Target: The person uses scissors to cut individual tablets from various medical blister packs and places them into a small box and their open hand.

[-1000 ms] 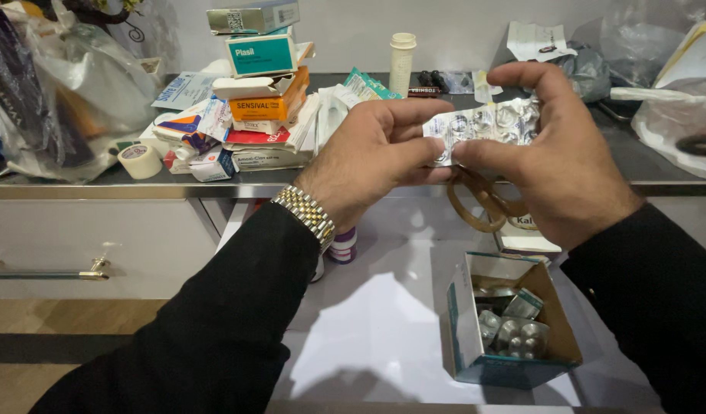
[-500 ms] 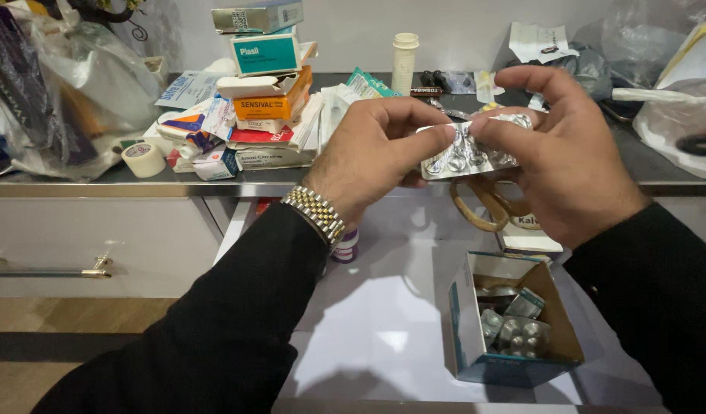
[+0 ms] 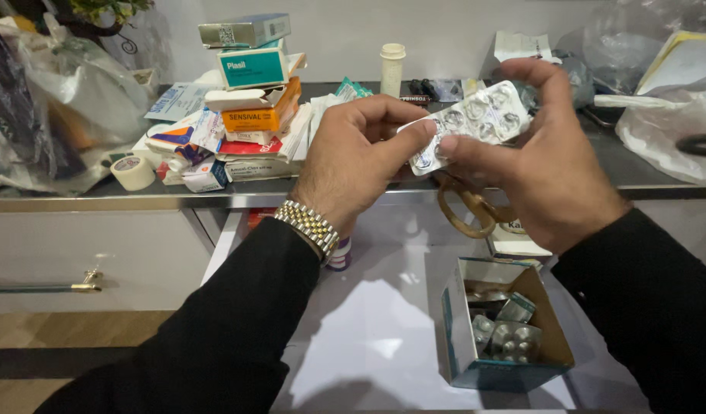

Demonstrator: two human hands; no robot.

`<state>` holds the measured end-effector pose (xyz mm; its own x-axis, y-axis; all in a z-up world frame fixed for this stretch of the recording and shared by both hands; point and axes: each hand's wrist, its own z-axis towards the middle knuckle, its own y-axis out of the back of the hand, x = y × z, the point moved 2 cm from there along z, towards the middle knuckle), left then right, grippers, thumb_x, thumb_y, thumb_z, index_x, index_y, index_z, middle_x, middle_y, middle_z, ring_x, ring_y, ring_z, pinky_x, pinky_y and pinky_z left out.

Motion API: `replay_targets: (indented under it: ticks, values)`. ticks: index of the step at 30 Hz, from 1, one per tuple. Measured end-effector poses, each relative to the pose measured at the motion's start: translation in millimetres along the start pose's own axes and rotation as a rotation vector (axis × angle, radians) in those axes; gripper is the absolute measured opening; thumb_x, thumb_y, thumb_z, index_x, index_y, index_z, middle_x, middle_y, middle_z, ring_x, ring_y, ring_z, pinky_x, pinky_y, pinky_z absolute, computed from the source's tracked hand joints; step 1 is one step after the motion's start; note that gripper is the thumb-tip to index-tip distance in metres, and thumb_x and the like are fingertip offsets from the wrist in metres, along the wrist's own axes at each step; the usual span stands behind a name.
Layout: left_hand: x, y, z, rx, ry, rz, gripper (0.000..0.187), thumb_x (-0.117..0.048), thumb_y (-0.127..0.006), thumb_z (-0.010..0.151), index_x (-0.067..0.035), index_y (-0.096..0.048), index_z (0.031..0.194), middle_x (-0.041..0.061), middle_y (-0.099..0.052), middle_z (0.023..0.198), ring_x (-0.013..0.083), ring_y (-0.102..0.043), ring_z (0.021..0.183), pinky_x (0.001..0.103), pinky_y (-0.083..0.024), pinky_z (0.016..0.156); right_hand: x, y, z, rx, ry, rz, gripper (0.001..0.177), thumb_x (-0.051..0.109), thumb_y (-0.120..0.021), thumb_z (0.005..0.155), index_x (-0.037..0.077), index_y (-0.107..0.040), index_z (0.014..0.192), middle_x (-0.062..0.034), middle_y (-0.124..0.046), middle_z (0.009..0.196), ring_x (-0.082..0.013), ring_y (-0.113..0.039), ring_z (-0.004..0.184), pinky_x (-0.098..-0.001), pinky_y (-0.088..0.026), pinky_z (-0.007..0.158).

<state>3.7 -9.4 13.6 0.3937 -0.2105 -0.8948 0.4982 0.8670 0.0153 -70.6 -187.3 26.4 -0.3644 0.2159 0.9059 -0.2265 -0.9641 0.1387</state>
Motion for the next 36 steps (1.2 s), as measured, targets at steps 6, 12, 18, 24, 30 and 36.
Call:
replay_targets:
  ticks: [6, 12, 18, 24, 30, 36]
  values:
    - [2.4, -0.6, 0.4, 0.051, 0.050, -0.034, 0.025, -0.016, -0.073, 0.090, 0.003, -0.073, 0.107, 0.007, -0.077, 0.088, 0.0112, -0.074, 0.076, 0.028, -0.066, 0.066, 0.2, 0.3, 0.3, 0.013, -0.027, -0.029, 0.080, 0.000, -0.075, 0.083, 0.010, -0.025, 0.144, -0.0190, -0.067, 0.105, -0.0221, -0.073, 0.083, -0.0369, -0.062, 0.067]
    - [5.0, 2.0, 2.6, 0.011, 0.078, -0.133, 0.021, -0.011, -0.070, 0.092, 0.002, -0.069, 0.108, 0.007, -0.072, 0.090, 0.0120, -0.072, 0.077, 0.028, -0.067, 0.067, -11.4, 9.8, 7.9, -0.069, -0.117, 0.170, 0.057, 0.013, -0.068, 0.092, 0.006, -0.040, 0.141, -0.0106, -0.072, 0.107, -0.0148, -0.072, 0.086, -0.0307, -0.060, 0.072]
    - [-3.3, 14.7, 3.0, -0.137, -0.066, 0.102, 0.030, -0.009, -0.067, 0.086, -0.007, -0.056, 0.114, 0.008, -0.069, 0.098, 0.0112, -0.074, 0.071, 0.024, -0.060, 0.057, -0.1, 6.1, 2.1, -0.050, -0.281, -0.772, 0.038, 0.029, -0.071, 0.096, 0.004, -0.064, 0.124, -0.0147, -0.075, 0.098, -0.0250, -0.074, 0.082, -0.0391, -0.060, 0.071]
    - [4.0, 21.0, 7.1, -0.192, -0.072, 0.274, 0.029, -0.013, -0.068, 0.087, -0.006, -0.069, 0.114, 0.008, -0.074, 0.110, 0.0136, -0.077, 0.080, 0.026, -0.063, 0.067, 12.0, -12.0, 2.6, 0.166, -0.294, -1.208, 0.048, 0.045, -0.067, 0.089, 0.014, -0.069, 0.126, -0.0055, -0.074, 0.101, -0.0209, -0.072, 0.089, -0.0373, -0.060, 0.079]
    - [11.5, 29.7, 12.0, -0.223, -0.100, 0.240, 0.034, -0.012, -0.069, 0.085, -0.005, -0.067, 0.119, 0.008, -0.072, 0.114, 0.0180, -0.077, 0.097, 0.031, -0.064, 0.084, 38.8, -30.5, -1.0, 0.257, -0.351, -1.528, 0.055, 0.052, -0.073, 0.084, 0.017, -0.070, 0.126, -0.0031, -0.073, 0.106, -0.0199, -0.078, 0.088, -0.0357, -0.062, 0.082]
    - [11.3, 36.0, 14.4, -0.249, -0.096, 0.203, 0.034, -0.012, -0.069, 0.087, -0.007, -0.069, 0.121, 0.010, -0.075, 0.109, 0.0177, -0.076, 0.103, 0.030, -0.062, 0.091, 26.5, -27.6, -1.4, 0.306, -0.529, -1.582, 0.050, 0.050, -0.066, 0.091, 0.022, -0.069, 0.133, -0.0007, -0.082, 0.101, -0.0191, -0.078, 0.092, -0.0346, -0.060, 0.089]
